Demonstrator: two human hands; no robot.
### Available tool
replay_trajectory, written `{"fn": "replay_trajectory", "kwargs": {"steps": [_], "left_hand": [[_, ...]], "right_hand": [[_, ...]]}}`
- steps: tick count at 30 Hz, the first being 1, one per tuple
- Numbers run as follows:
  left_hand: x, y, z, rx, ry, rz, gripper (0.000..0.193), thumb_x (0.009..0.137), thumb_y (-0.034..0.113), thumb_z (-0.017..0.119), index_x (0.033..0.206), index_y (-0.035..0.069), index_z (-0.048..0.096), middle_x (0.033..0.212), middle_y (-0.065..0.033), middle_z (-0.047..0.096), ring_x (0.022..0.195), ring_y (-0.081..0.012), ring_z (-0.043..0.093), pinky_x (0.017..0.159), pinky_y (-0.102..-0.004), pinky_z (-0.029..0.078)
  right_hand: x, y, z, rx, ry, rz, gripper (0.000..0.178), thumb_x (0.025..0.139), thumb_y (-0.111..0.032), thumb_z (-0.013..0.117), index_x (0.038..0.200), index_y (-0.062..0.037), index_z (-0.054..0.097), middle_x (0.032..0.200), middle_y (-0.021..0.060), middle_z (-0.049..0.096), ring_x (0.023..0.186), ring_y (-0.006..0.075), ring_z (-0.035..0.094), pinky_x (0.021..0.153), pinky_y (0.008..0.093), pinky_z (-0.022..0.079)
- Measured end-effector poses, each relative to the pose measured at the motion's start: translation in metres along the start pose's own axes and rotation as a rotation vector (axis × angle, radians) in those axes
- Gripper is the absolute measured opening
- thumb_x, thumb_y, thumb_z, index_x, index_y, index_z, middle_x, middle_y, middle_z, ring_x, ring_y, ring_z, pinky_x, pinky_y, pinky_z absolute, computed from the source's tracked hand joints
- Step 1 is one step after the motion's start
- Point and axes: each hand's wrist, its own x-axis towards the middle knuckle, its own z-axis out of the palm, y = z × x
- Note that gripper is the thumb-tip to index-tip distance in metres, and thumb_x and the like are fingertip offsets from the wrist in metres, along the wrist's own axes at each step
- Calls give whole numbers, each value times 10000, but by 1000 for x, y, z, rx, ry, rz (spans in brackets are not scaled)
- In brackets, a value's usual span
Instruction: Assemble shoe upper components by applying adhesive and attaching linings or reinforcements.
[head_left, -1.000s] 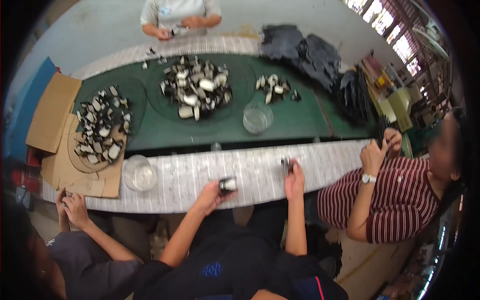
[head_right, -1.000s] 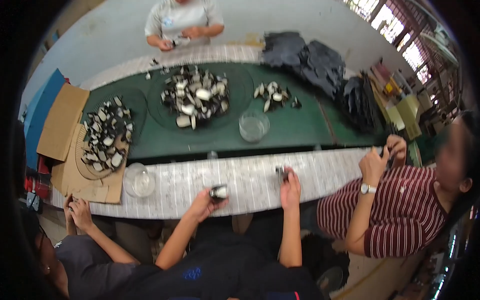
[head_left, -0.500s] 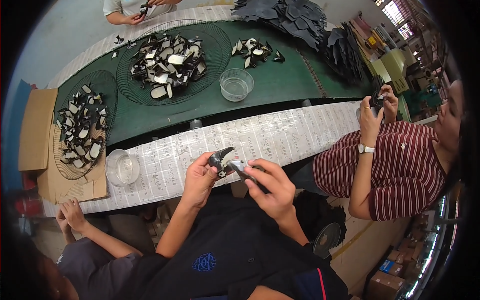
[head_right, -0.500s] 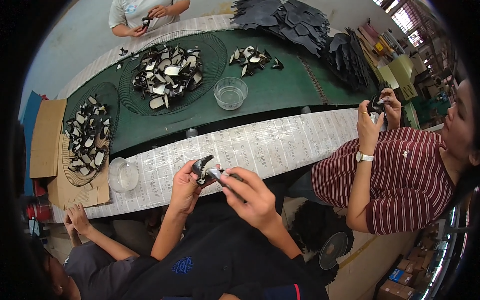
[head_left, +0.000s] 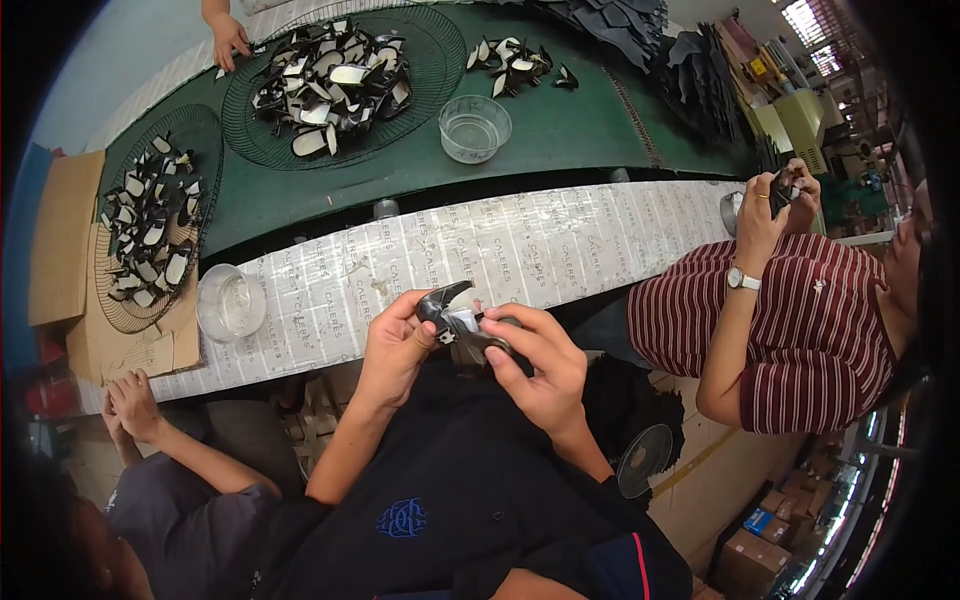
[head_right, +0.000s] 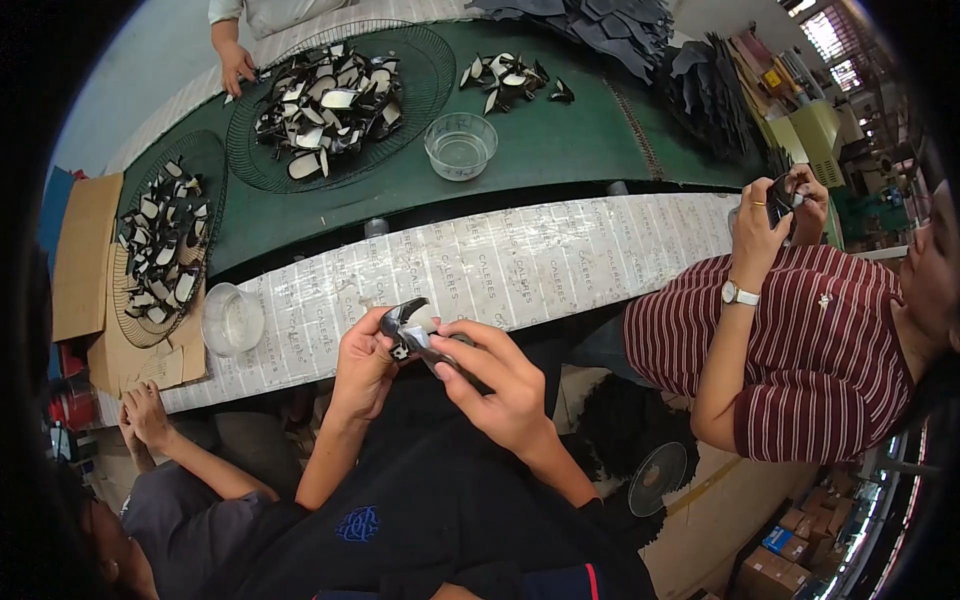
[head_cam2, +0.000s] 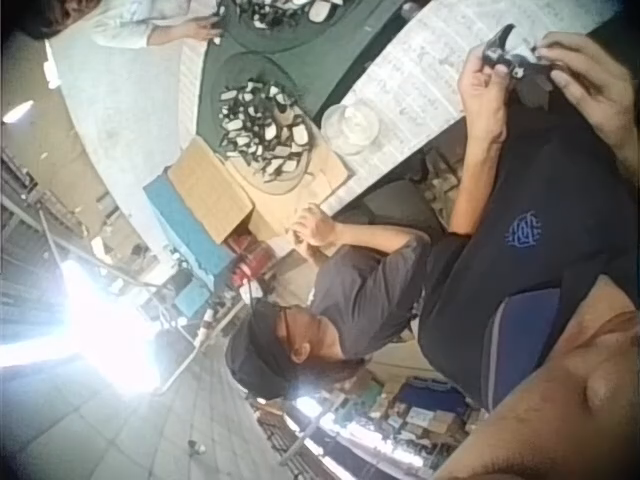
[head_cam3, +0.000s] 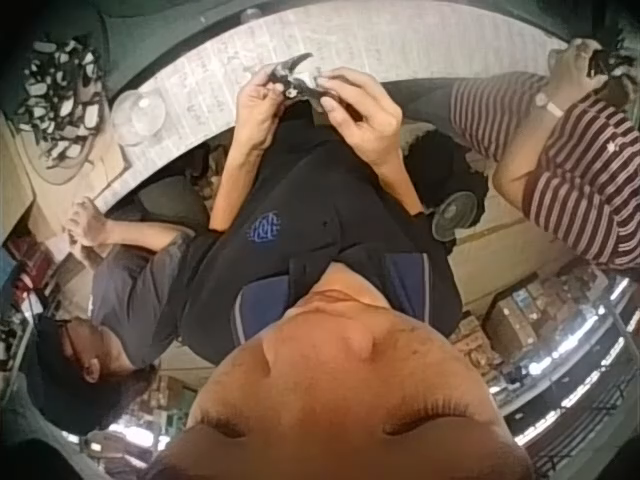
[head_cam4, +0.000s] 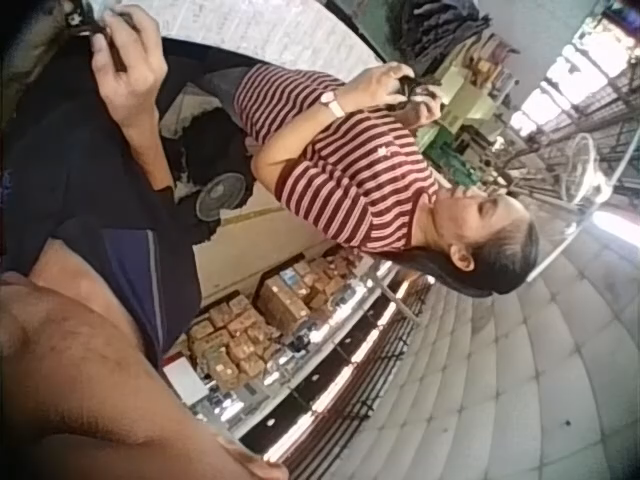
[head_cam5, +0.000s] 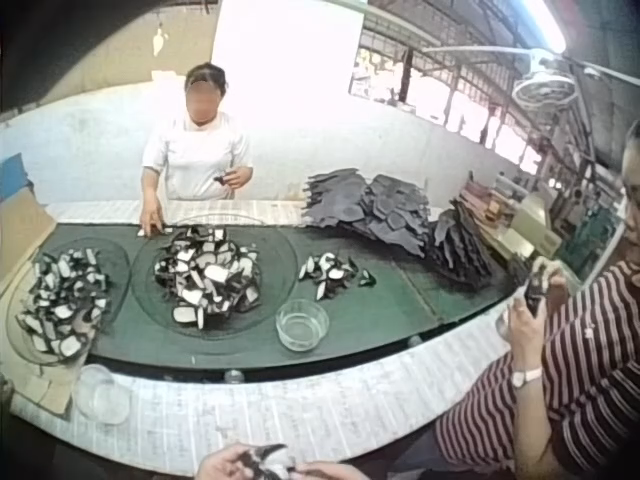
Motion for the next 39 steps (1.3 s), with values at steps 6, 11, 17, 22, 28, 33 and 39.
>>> {"fn": "replay_trajectory", "kwargs": {"steps": [6,11,17,22,28,33,39], "left_hand": [[-3,4,0,48,-17,-5,439,906,251,684,1228,-14,547,943,3,648,732,-30,537,643,-178,428],[-4,8,8,103,-29,-44,403,941,186,640,1263,-31,530,1042,-50,663,890,-90,617,821,-234,500],[-6,10,14,171,-22,-34,385,954,153,621,1273,-40,528,1061,-65,663,937,-96,616,852,-246,500],[-8,15,21,212,-32,-19,390,953,147,621,1279,-45,526,1064,-65,664,955,-95,611,862,-236,483],[-10,18,20,283,-43,3,392,955,136,617,1285,-52,520,1085,-72,662,969,-105,610,870,-236,476],[-7,15,15,315,-23,0,376,958,128,610,1276,-53,524,1104,-82,659,991,-118,615,879,-248,487],[-4,15,7,51,-30,-125,352,988,159,547,1265,-55,504,1171,-144,629,1057,-233,638,926,-387,544]], "right_hand": [[-5,-1,-6,556,107,192,261,821,30,674,1083,27,684,1102,149,646,910,173,644,738,232,508],[2,5,-16,36,87,23,270,810,41,686,1077,3,690,1130,159,634,899,211,655,728,268,533],[11,3,-19,-107,-24,-133,321,783,59,699,1098,0,676,1115,171,623,850,249,666,692,309,556],[10,5,-18,-125,-54,-177,338,778,75,694,1108,10,664,1124,181,609,837,266,664,678,317,561],[8,9,-11,-253,38,-193,338,774,64,701,1104,2,667,1118,178,608,878,294,662,730,337,557],[6,13,-9,-311,69,-148,340,772,58,706,1105,0,668,1122,170,606,886,294,660,728,335,554],[6,12,-16,-260,160,-42,310,775,57,709,1080,11,677,1105,163,619,861,256,658,696,295,537]]}}
